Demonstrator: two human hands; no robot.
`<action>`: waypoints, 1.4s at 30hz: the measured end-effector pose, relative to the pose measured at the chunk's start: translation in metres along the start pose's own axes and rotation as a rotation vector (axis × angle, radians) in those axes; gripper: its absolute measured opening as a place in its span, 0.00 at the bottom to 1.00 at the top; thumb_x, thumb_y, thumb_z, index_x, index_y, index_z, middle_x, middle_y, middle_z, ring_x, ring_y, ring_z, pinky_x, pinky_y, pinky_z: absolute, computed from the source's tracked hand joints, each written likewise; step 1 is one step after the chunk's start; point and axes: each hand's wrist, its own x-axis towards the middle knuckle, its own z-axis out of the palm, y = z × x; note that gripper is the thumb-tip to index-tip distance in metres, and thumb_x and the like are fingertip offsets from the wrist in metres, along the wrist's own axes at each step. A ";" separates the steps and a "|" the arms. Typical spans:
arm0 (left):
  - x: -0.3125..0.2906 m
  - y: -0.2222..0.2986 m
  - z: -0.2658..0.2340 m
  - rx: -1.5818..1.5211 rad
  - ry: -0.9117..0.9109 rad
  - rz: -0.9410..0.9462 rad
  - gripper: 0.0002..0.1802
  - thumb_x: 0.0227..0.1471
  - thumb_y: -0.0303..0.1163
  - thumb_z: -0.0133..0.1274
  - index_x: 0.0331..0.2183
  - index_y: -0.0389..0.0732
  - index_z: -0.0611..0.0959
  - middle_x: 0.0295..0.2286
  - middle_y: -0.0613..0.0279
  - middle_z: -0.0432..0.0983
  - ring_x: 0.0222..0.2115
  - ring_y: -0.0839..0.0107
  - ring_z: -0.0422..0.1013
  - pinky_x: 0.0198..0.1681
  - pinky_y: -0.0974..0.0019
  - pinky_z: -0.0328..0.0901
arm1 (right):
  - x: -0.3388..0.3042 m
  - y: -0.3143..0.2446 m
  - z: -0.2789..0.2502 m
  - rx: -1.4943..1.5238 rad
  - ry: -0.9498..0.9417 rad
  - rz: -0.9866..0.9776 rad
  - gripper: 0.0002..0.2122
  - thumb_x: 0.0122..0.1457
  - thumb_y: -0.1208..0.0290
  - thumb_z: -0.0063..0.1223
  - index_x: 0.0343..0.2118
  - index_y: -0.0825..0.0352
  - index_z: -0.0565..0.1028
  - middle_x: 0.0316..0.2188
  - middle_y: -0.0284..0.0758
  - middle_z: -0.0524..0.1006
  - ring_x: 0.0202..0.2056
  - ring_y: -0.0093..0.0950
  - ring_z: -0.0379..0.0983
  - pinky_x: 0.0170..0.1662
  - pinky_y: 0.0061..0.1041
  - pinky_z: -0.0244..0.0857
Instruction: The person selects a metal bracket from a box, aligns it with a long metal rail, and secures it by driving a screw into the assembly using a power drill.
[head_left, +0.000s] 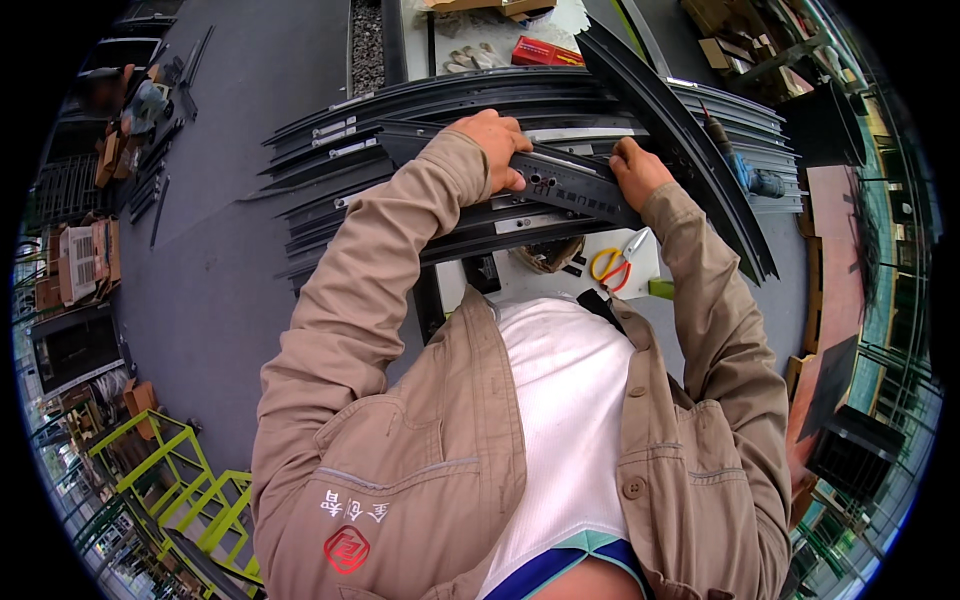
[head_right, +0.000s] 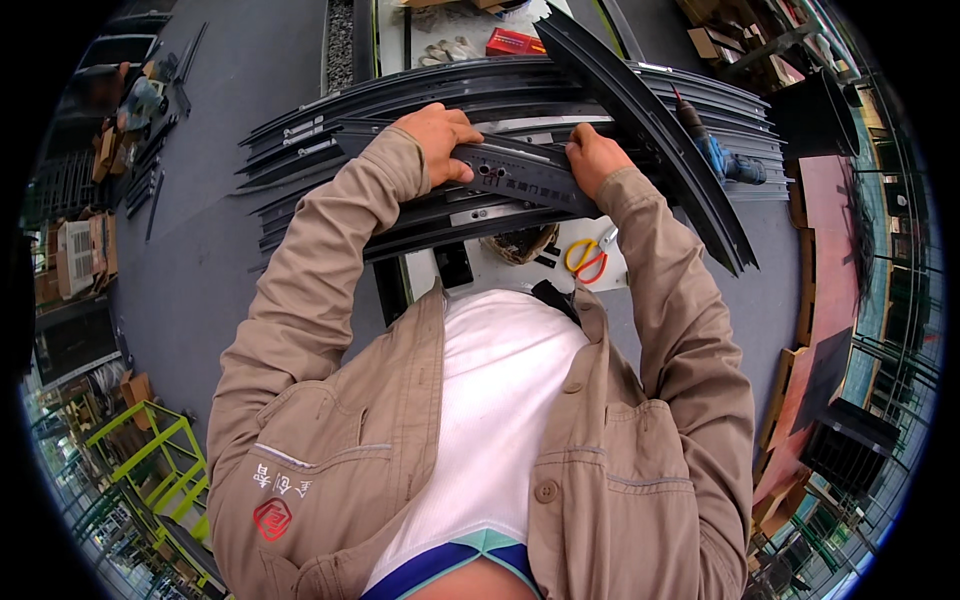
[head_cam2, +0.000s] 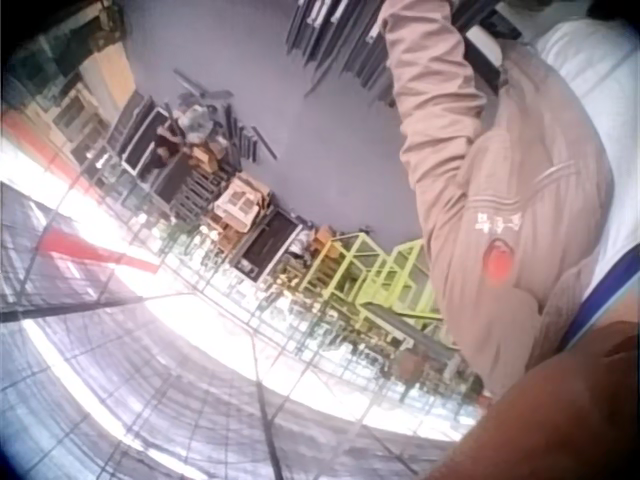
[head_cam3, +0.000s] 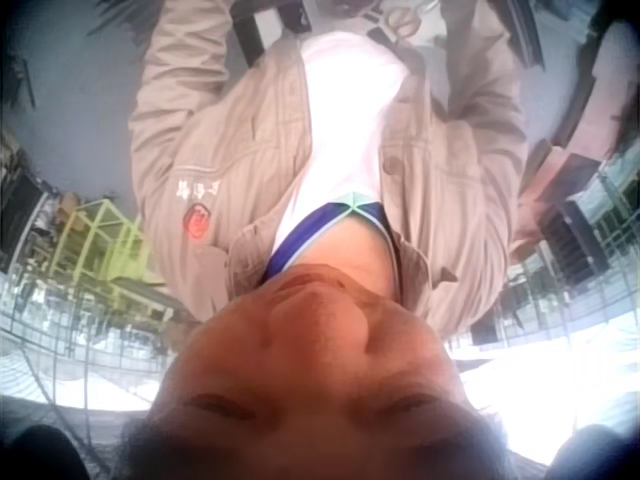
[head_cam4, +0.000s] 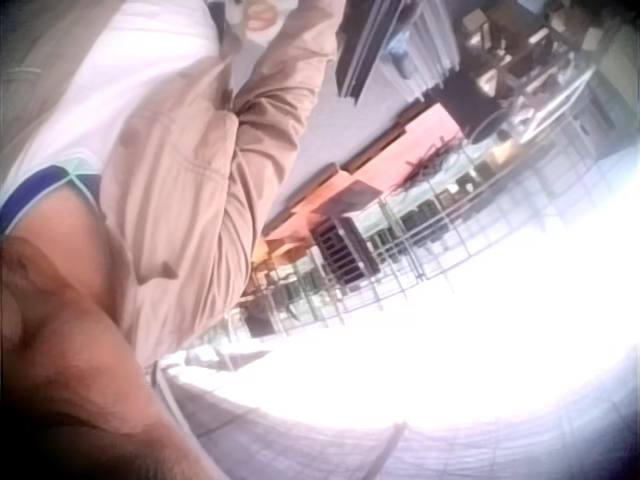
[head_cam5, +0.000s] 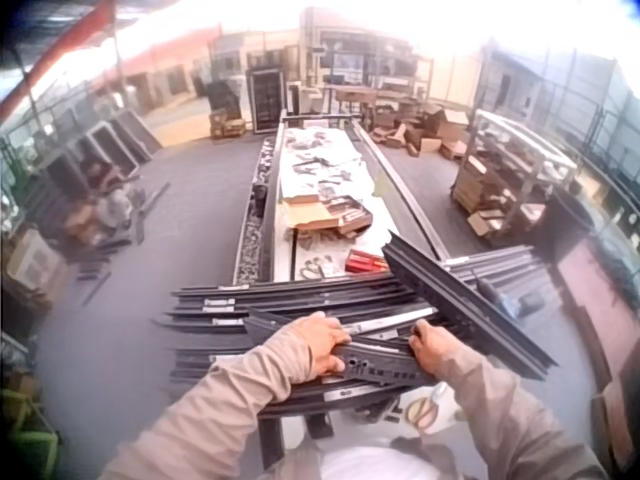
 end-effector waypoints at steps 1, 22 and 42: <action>-0.001 0.001 -0.001 -0.007 -0.001 -0.008 0.29 0.48 0.44 0.65 0.52 0.47 0.82 0.51 0.66 0.74 0.52 0.61 0.67 0.59 0.61 0.64 | -0.001 0.000 0.000 0.002 0.009 -0.002 0.13 0.66 0.65 0.44 0.43 0.70 0.71 0.38 0.53 0.79 0.45 0.52 0.75 0.49 0.44 0.67; -0.001 0.004 0.002 0.055 0.020 0.037 0.28 0.52 0.43 0.62 0.54 0.46 0.81 0.54 0.67 0.72 0.55 0.62 0.66 0.62 0.61 0.61 | -0.004 0.000 0.001 -0.016 0.053 0.011 0.12 0.66 0.65 0.45 0.42 0.70 0.72 0.38 0.54 0.79 0.45 0.53 0.75 0.50 0.43 0.67; -0.032 0.007 0.045 0.152 0.581 0.196 0.30 0.43 0.36 0.66 0.52 0.46 0.81 0.49 0.69 0.76 0.41 0.67 0.71 0.47 0.63 0.66 | -0.050 -0.016 0.019 -0.157 0.474 -0.169 0.07 0.63 0.69 0.51 0.39 0.66 0.71 0.27 0.46 0.78 0.31 0.47 0.75 0.38 0.46 0.66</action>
